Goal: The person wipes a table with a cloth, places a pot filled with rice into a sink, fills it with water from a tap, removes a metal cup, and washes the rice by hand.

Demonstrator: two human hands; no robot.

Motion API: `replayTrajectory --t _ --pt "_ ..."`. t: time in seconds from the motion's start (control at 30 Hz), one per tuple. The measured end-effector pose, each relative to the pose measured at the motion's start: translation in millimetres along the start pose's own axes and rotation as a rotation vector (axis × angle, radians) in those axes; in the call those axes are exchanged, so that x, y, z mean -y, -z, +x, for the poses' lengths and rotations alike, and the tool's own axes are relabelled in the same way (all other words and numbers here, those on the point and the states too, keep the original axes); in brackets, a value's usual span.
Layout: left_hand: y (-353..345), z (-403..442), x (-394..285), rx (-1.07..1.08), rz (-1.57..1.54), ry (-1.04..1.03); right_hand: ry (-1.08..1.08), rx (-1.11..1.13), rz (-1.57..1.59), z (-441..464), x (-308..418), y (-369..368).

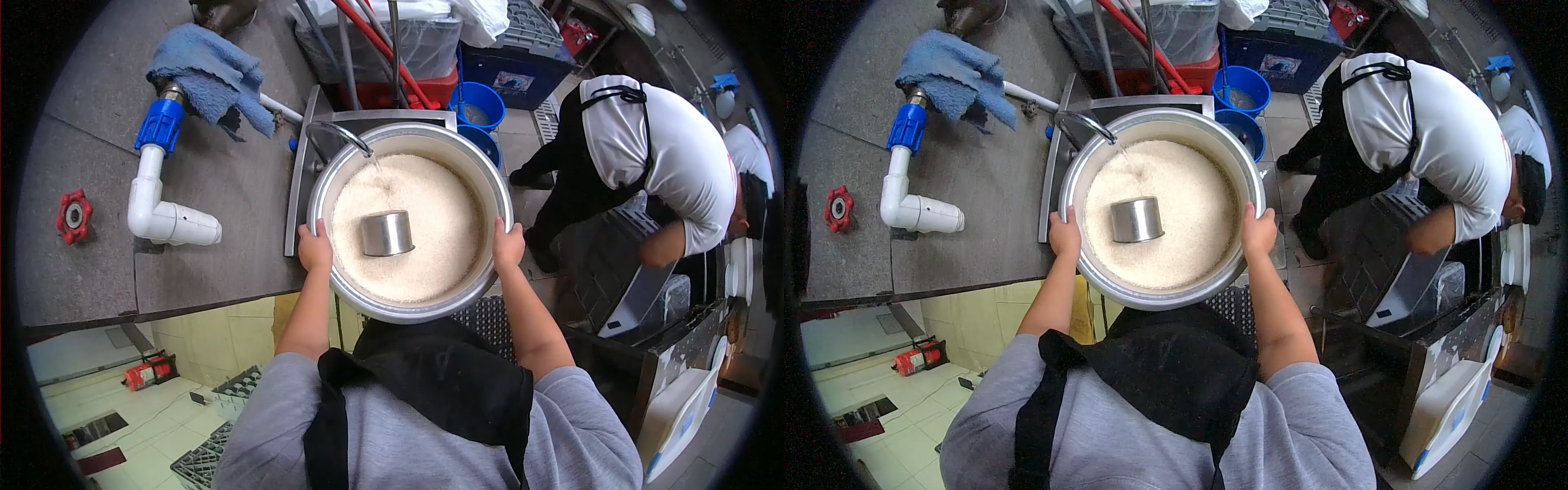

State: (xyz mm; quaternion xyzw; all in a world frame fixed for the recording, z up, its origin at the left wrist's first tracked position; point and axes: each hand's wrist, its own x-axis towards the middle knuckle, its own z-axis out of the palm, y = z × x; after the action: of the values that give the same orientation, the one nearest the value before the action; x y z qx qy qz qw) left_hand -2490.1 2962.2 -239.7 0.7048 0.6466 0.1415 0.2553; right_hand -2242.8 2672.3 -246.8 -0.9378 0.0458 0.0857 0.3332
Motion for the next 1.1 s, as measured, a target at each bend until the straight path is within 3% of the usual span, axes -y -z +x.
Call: replayTrajectory --t 1.1 --pt "-3.2 2.9 4.3 0.016 0.014 0.021 0.004 0.007 0.0 4.2 -5.2 -5.3"
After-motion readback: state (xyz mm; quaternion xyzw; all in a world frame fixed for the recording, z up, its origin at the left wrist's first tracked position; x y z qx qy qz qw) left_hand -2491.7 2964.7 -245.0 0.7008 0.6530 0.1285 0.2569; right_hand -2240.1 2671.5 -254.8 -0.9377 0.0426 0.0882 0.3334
